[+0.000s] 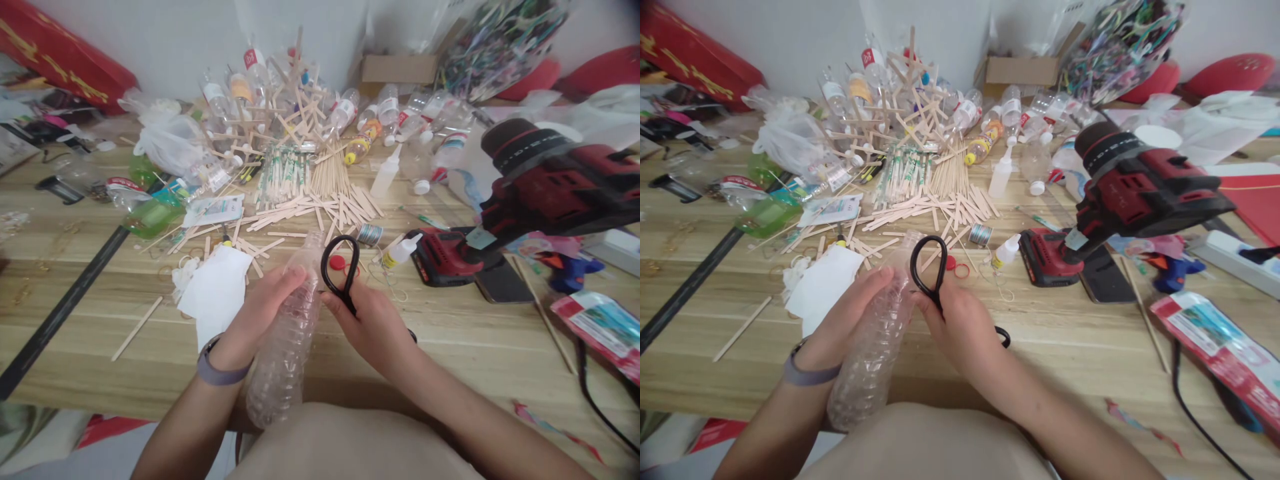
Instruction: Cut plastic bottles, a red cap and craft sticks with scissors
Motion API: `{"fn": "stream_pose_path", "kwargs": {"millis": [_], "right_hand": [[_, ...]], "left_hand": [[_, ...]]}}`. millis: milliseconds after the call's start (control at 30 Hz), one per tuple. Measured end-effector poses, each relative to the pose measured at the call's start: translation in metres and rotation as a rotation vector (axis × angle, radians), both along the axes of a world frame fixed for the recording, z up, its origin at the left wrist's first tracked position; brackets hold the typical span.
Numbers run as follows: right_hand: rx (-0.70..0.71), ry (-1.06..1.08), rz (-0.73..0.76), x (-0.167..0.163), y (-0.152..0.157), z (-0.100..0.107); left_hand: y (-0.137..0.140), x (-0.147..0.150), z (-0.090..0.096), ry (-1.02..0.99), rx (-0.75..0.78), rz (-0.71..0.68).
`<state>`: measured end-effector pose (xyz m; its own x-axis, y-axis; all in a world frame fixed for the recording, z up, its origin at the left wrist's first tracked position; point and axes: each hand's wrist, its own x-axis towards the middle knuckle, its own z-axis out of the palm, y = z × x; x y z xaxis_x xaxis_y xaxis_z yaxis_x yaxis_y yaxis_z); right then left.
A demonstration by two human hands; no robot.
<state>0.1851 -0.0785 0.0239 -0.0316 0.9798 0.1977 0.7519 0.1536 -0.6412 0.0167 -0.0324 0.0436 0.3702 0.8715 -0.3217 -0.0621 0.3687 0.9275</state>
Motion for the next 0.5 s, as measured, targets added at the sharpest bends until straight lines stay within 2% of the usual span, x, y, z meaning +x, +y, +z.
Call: {"fn": "stream_pose_path", "kwargs": {"millis": [267, 500], "right_hand": [[-0.063, 0.292, 0.050, -0.0039, -0.0018, 0.0059], [-0.365, 0.526, 0.051, -0.0056, -0.0047, 0.0025]], "left_hand": [[-0.0009, 0.0019, 0.0033, 0.055, 0.045, -0.034], [-0.0005, 0.0028, 0.0013, 0.068, 0.074, -0.029]]}}
